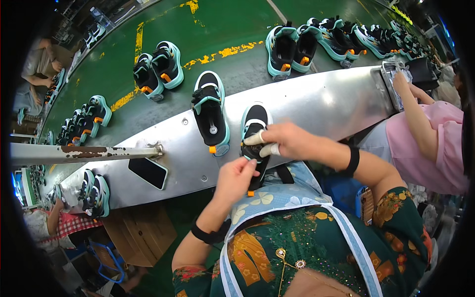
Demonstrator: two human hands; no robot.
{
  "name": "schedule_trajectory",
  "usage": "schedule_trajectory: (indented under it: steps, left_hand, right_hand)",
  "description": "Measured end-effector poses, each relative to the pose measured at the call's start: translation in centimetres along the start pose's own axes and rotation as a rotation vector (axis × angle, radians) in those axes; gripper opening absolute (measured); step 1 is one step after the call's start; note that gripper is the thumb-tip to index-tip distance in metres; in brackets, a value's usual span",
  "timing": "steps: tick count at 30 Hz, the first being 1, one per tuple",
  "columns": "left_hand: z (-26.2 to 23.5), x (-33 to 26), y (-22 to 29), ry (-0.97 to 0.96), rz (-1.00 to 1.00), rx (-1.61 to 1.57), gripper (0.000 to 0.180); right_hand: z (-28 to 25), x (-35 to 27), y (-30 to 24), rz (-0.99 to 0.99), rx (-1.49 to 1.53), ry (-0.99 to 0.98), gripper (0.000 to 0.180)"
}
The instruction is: Finalize shoe assembly by inserting padding or stuffing into shoes on a production line.
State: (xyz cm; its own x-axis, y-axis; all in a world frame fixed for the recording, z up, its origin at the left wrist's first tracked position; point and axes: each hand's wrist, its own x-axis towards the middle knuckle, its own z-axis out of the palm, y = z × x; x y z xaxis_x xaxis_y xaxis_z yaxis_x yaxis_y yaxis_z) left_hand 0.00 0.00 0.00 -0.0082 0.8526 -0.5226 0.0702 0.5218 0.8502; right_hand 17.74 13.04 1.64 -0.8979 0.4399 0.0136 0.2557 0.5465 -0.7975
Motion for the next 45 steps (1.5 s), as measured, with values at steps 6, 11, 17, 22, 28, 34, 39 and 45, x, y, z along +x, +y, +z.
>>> schedule_trajectory:
  steps: [6, 11, 17, 22, 28, 34, 39, 45]
  left_hand:
    - [-2.8, -0.7, 4.3, -0.086, 0.056, 0.067, 0.023]
    - [-8.2, 4.0, 3.4, 0.929, 0.716, 0.701, 0.028]
    - [-8.0, 2.3, 4.5, 0.404, 0.264, 0.632, 0.029]
    - [-8.0, 0.8, 1.5, 0.341, 0.323, 0.439, 0.027]
    - [-7.9, 3.7, -2.0, 0.387, 0.248, 0.004, 0.024]
    - [-7.2, 4.3, -2.2, 0.431, 0.235, -0.076, 0.022]
    - [-5.9, 3.3, -2.7, 0.562, 0.241, 0.019, 0.019]
    - [-4.4, 4.1, -1.8, 0.653, 0.25, 0.042, 0.02]
  right_hand:
    - [-3.1, 1.7, -1.6, 0.034, -0.145, -0.057, 0.037]
    - [-8.5, 7.9, -2.4, 0.127, -0.178, -0.108, 0.029]
    - [-5.4, 12.6, -2.6, -0.1, 0.125, -0.249, 0.073]
    - [-0.1, 8.8, -4.0, -0.238, -0.199, -0.239, 0.06]
    - [2.1, 8.3, -2.9, -0.193, -0.416, 0.165, 0.046]
    - [-0.9, 7.5, -1.4, -0.175, -0.238, -0.21, 0.047]
    - [0.4, 5.4, -1.7, -0.1, -0.378, -0.094, 0.044]
    - [0.2, 5.4, -2.3, -0.13, -0.617, 0.078, 0.044]
